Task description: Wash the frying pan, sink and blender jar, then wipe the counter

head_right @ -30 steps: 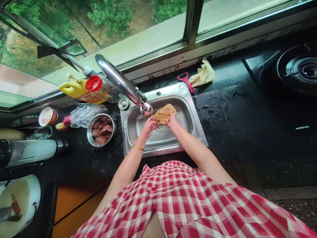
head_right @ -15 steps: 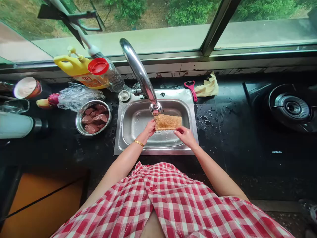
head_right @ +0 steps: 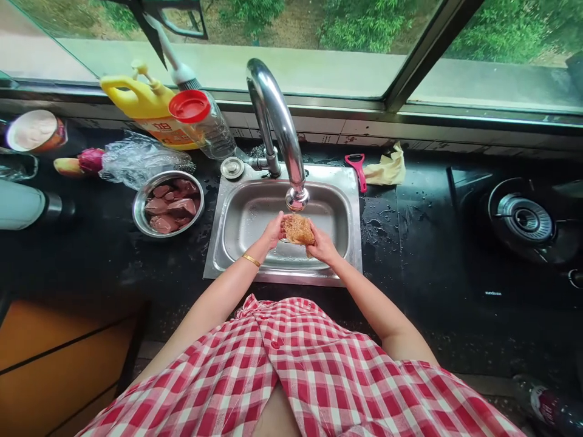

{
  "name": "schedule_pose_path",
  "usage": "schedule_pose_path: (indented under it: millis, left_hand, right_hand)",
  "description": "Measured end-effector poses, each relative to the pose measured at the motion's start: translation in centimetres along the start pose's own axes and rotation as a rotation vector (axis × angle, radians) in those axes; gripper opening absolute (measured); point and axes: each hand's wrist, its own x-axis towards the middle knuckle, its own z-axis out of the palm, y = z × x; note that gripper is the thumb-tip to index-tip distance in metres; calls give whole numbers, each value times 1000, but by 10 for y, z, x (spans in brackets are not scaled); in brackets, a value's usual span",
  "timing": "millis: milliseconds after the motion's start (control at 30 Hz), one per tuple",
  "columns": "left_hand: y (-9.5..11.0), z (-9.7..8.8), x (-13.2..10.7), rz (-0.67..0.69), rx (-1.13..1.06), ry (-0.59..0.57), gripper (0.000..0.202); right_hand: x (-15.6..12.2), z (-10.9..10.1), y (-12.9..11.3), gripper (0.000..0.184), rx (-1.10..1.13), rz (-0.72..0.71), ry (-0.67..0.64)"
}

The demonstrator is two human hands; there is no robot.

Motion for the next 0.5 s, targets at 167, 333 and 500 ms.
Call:
schedule_pose_path:
  millis: [167, 333, 500]
  left_hand:
    - [0, 9, -1, 36, 49, -62, 12]
    - [1, 8, 8, -21, -87, 60, 26]
    - [-2, -20, 11, 5, -11, 193, 18]
  right_hand:
    - [-1, -2, -3, 90, 9, 3, 26]
    - [-6, -7, -3, 81, 37, 31, 135]
    - [9, -11, -5, 71, -43, 19, 305]
